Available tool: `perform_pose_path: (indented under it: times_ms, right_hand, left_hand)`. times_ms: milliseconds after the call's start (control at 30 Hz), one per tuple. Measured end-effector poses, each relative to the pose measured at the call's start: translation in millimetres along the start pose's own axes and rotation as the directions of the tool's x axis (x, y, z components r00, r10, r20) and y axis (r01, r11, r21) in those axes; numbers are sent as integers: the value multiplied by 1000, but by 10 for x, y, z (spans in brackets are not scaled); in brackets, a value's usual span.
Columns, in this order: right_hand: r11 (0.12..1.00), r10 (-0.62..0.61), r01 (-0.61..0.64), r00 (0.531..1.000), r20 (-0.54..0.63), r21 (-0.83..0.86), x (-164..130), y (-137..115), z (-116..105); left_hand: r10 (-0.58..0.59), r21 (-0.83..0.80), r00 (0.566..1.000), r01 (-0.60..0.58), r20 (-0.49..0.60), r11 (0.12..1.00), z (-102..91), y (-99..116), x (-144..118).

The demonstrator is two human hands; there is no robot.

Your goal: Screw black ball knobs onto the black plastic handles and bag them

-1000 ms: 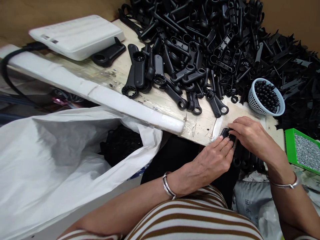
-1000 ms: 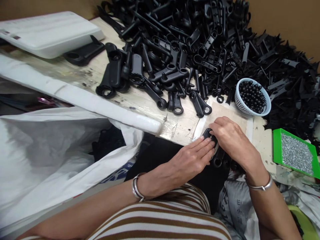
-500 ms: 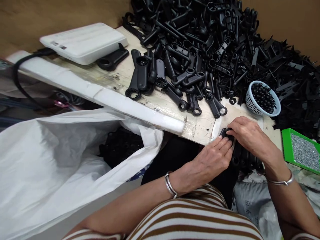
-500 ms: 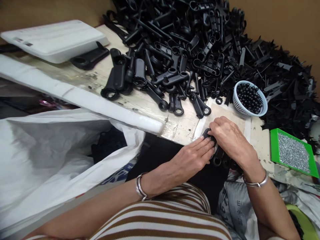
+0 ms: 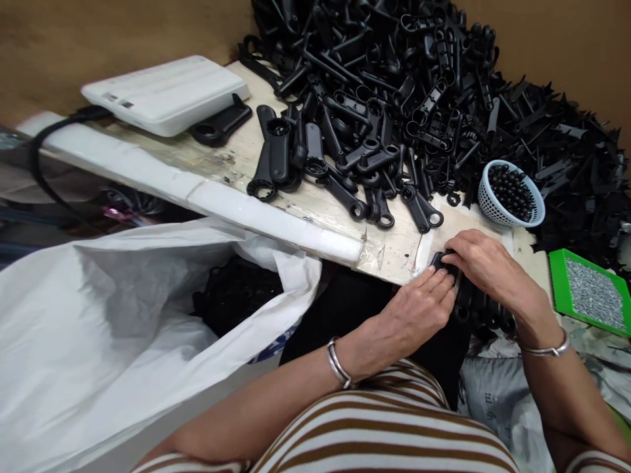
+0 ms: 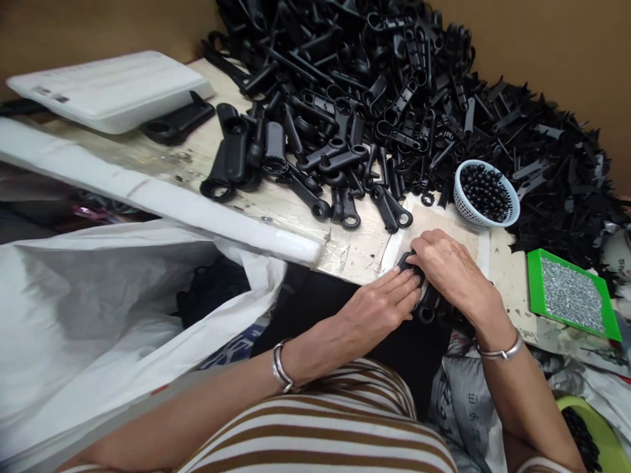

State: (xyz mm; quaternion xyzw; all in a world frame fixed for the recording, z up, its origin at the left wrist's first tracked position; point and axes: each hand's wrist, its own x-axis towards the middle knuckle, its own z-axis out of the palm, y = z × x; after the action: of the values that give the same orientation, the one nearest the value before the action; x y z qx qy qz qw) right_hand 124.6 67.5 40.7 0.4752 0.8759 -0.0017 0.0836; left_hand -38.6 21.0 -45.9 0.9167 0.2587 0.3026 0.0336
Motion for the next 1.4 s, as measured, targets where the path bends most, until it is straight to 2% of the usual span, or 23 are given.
perform_pose_path:
  times_ms: [33,100,167,233,400,533,700,800,900,1067,1233,1400]
  right_hand:
    - [999,-7,8,1000,-11,48,-20,16,-7]
    - [990,16,-1,994,-104,138,-93,66,-30]
    - [983,91,-49,967,-237,176,-197,125,-56]
    - [980,149,-99,940,-307,172,-299,174,-70]
    - [972,131,-71,955,-267,223,-326,240,-13]
    - [974,157,-116,964,-216,192,-83,305,36]
    - [981,170,-162,982,-80,108,297,316,50]
    - [981,177,-171,983,-49,93,414,334,73]
    - [973,169,-152,981,-91,174,376,383,70]
    - [875,213,-80,949,-231,478,136,350,9]
    - [863,198,-28,937,-288,505,-7,219,-21]
    - [889,123,40,939,-321,456,-67,163,-71]
  left_hand:
    - [0,-1,1000,0,-9,1000,3,-4,1]
    - [5,0,1000,-5,-29,1000,5,-12,1]
    - [16,5,999,-16,-34,1000,9,-18,-2]
    - [20,2,999,-20,-25,1000,17,-22,-7]
    - [19,0,1000,-19,-17,1000,35,-28,-15]
    - [28,11,999,-28,-16,1000,41,-32,-18]
    - [24,31,999,-23,-31,999,37,-19,-24]
    - [15,28,1000,-15,-19,1000,9,-12,-19]
    - [17,17,1000,-17,2,1000,-16,-12,-14]
    - [6,8,1000,-6,-26,1000,-14,-5,-18]
    - [6,19,998,-5,-65,1000,-9,1,-10]
    - [11,20,998,-10,-55,1000,-11,-6,0]
